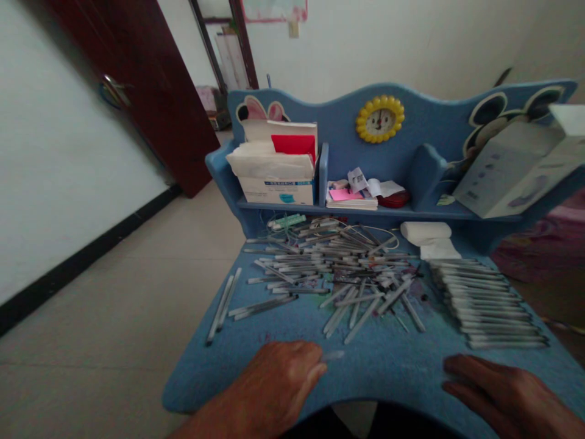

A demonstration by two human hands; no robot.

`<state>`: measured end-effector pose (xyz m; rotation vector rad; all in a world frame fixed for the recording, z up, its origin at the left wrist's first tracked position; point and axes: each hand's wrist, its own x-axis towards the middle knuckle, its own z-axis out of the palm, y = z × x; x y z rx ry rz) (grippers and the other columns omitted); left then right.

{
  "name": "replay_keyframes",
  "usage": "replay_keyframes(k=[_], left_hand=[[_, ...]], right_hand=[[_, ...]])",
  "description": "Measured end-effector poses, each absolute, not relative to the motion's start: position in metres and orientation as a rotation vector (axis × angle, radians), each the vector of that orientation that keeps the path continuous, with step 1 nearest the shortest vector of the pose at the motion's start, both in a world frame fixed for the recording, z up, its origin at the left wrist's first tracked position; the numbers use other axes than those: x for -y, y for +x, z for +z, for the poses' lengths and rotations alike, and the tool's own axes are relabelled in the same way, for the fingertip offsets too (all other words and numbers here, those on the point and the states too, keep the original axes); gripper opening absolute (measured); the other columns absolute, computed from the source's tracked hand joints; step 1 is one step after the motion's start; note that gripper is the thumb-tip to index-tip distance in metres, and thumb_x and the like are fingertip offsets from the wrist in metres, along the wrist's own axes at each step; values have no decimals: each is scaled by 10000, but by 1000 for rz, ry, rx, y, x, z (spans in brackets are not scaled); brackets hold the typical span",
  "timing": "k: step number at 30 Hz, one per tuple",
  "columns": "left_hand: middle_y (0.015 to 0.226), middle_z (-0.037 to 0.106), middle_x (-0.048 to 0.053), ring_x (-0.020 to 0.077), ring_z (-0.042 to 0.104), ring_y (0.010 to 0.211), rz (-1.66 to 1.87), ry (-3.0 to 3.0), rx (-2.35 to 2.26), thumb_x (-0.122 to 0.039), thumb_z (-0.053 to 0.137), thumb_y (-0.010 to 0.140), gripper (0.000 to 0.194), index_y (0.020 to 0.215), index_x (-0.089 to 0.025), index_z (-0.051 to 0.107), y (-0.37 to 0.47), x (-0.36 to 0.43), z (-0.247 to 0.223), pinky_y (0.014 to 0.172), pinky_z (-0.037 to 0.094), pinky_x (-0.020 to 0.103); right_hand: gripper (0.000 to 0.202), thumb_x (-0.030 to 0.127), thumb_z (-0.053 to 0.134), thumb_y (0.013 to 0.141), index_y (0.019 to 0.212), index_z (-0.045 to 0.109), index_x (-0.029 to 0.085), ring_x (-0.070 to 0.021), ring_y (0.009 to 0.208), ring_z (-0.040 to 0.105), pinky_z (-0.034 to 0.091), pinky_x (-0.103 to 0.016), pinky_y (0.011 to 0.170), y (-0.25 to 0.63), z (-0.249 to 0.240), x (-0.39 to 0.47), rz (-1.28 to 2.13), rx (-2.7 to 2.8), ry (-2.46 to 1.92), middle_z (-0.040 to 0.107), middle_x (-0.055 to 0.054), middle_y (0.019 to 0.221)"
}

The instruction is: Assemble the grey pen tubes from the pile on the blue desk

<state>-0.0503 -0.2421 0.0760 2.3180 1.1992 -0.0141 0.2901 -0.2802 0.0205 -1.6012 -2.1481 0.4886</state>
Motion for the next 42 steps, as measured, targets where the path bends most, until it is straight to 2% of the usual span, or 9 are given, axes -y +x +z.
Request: replay_keyframes(k=[2,5,8,13,18,25,34,38,42], left_hand=[[817,621,60,198,580,751,23,2368,-1242,-260,325,888,256,858,-195,571,-32,223,61,695,402,292],[839,596,107,247,564,784,129,2468,-1354,-231,337,873,256,919,-158,579,-1,193,33,694,409,345],[853,581,130,265,552,796,274,2511,-1429,-178,372,843,223,899,-144,585,26,172,15,687,409,371],[924,556,145,259,509,925,328,2572,-1482,-114,373,817,231,910,-143,582,53,161,7,758,395,358],[941,545,113,233,496,927,260,2599,-1528,-170,411,832,180,914,-158,571,28,157,8,804,411,353],[863,573,89,211,520,890,-88,2651,-1667,-100,430,791,207,850,-163,618,-35,149,13,779,430,319],[849,592,108,220,542,884,-121,2658,-1634,-65,424,763,223,821,-150,621,-30,145,12,736,433,312],[852,610,67,207,559,841,73,2554,-1569,-149,477,754,169,858,-191,604,-31,146,29,715,415,294],[704,583,16,167,543,693,378,2343,-1363,-178,509,711,107,764,-196,600,-24,154,51,628,373,252]], right_hand=[[162,406,511,806,806,646,316,-153,553,609,428,-237,498,271,19,254,457,2217,-1615,673,-3,706],[174,344,478,830,857,639,282,-155,644,626,431,-234,573,243,16,214,326,2294,-1605,675,-10,781],[165,302,483,827,887,630,257,-169,682,627,412,-242,572,229,9,181,192,2362,-1693,668,-23,820],[198,273,486,817,953,630,262,-183,742,624,396,-250,567,228,-7,154,87,2346,-1782,651,-38,897],[251,268,489,810,1026,617,247,-187,768,615,412,-259,591,232,-19,154,50,2263,-1785,639,-54,944],[236,284,421,854,927,634,211,-190,784,609,426,-269,633,229,-28,164,-29,2050,-1761,646,-56,909],[239,275,407,862,911,627,197,-170,721,618,447,-262,665,209,-33,196,160,2047,-1576,647,-54,846],[224,289,418,860,878,625,205,-171,722,618,462,-272,685,200,-31,208,264,1980,-1482,650,-61,831],[209,327,472,835,889,623,193,-159,663,610,472,-261,641,193,-8,213,420,1834,-1441,662,-55,811]])
